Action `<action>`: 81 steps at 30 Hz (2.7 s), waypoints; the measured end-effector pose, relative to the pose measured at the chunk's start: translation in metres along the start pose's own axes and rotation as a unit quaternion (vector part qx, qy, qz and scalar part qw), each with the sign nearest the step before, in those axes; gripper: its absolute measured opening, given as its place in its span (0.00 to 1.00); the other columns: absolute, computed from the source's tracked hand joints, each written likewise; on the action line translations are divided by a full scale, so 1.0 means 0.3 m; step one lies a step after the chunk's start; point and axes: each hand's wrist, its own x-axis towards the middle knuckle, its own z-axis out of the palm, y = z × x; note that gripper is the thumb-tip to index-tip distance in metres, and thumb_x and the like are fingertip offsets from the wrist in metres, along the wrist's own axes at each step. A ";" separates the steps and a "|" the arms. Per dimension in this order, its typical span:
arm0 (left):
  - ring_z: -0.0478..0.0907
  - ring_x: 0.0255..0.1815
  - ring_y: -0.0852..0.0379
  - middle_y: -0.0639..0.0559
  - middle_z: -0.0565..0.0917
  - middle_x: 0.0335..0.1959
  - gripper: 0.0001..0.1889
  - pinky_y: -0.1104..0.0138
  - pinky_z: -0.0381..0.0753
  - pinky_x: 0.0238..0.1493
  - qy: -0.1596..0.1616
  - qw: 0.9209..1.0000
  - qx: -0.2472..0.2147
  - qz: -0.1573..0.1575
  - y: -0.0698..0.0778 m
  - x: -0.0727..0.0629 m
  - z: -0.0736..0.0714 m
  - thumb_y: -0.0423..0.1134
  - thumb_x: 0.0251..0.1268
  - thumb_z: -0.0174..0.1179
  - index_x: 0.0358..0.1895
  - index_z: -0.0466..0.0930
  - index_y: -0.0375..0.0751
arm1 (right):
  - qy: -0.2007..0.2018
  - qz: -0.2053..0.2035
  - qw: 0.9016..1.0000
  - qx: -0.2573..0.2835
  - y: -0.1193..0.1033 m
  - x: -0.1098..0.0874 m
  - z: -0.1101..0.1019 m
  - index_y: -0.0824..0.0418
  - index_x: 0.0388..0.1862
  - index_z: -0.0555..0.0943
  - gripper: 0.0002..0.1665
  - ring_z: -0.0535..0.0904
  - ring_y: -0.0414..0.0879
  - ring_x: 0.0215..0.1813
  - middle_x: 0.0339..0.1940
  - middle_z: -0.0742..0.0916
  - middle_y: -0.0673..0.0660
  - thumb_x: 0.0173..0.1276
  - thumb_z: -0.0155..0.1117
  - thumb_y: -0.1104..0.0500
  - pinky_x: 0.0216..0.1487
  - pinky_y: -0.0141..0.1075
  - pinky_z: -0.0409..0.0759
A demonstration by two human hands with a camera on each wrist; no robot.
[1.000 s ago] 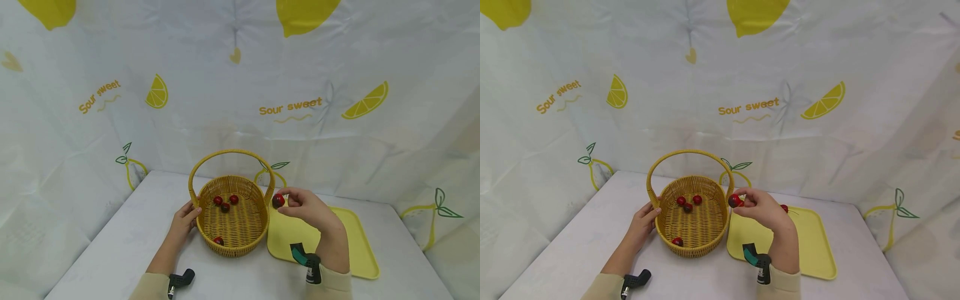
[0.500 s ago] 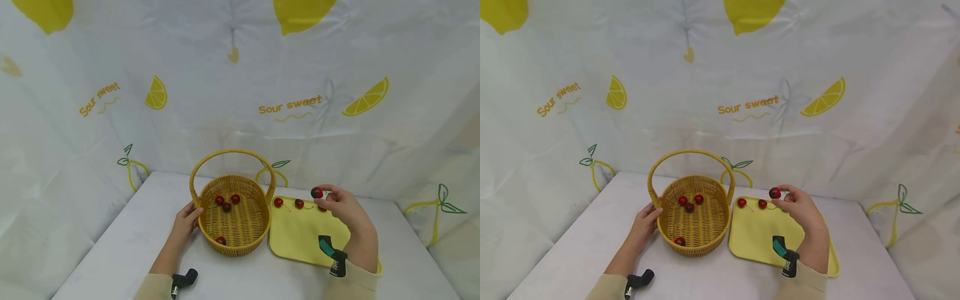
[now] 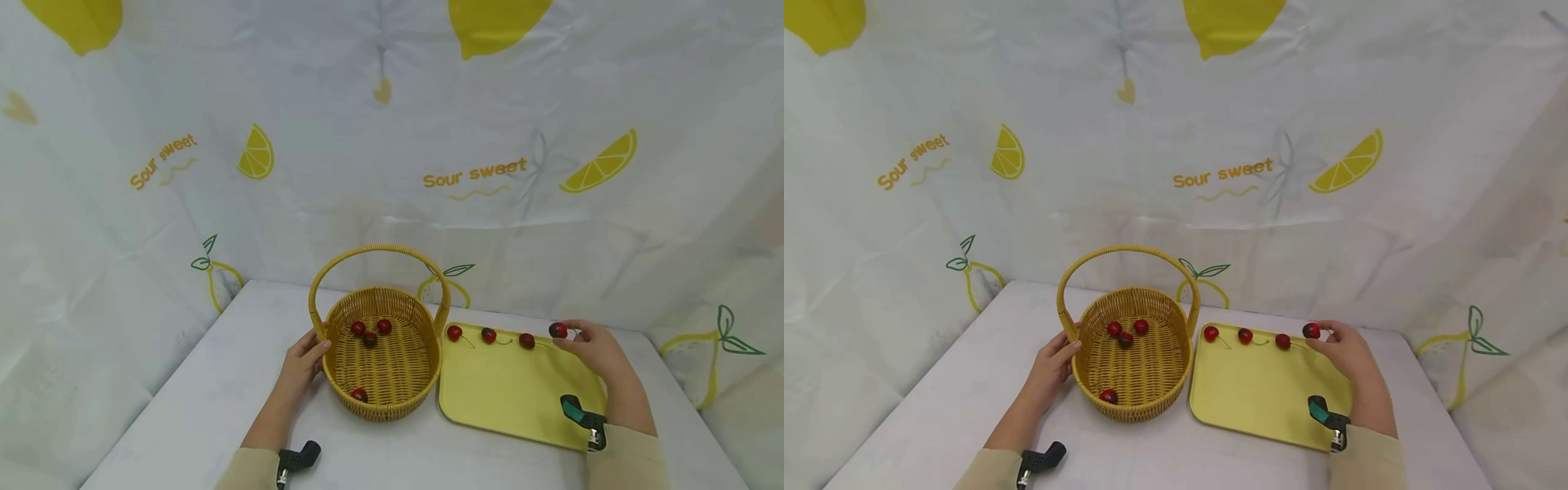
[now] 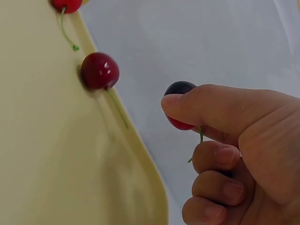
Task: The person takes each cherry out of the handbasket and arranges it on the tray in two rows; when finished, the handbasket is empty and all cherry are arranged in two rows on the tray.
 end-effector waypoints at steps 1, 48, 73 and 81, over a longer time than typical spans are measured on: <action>0.80 0.49 0.54 0.34 0.76 0.66 0.27 0.68 0.83 0.43 0.000 1.000 -0.001 -0.001 -0.001 -0.001 -0.001 0.38 0.74 0.61 0.74 0.72 0.42 | -0.003 0.007 1.000 -0.001 0.020 0.004 -0.001 0.73 0.69 0.69 0.40 0.68 0.51 0.33 0.31 0.74 0.57 0.73 0.66 0.45 0.30 0.41 0.67; 0.80 0.42 0.57 0.32 0.78 0.60 0.26 0.70 0.82 0.38 0.003 1.000 0.000 0.012 -0.003 -0.001 0.006 0.37 0.75 0.60 0.74 0.71 0.39 | 0.002 -0.110 0.983 0.148 -0.498 -0.224 0.003 0.65 0.67 0.76 0.30 0.65 0.44 0.23 0.22 0.65 0.50 0.73 0.69 0.50 0.29 0.36 0.71; 0.80 0.45 0.56 0.34 0.77 0.60 0.26 0.68 0.83 0.42 0.005 1.000 0.018 0.013 0.017 0.010 -0.043 0.39 0.75 0.61 0.73 0.72 0.43 | -0.226 -0.215 0.943 0.119 -0.837 -0.185 0.608 0.61 0.52 0.86 0.16 0.61 0.40 0.20 0.16 0.67 0.46 0.65 0.74 0.60 0.24 0.32 0.63; 0.80 0.44 0.56 0.35 0.78 0.57 0.27 0.68 0.83 0.41 0.001 1.000 0.014 0.006 0.005 -0.004 -0.040 0.39 0.74 0.62 0.74 0.71 0.41 | -0.250 -0.186 0.950 -0.005 -0.843 -0.187 0.735 0.54 0.48 0.90 0.12 0.70 0.41 0.26 0.28 0.81 0.47 0.64 0.74 0.62 0.29 0.33 0.69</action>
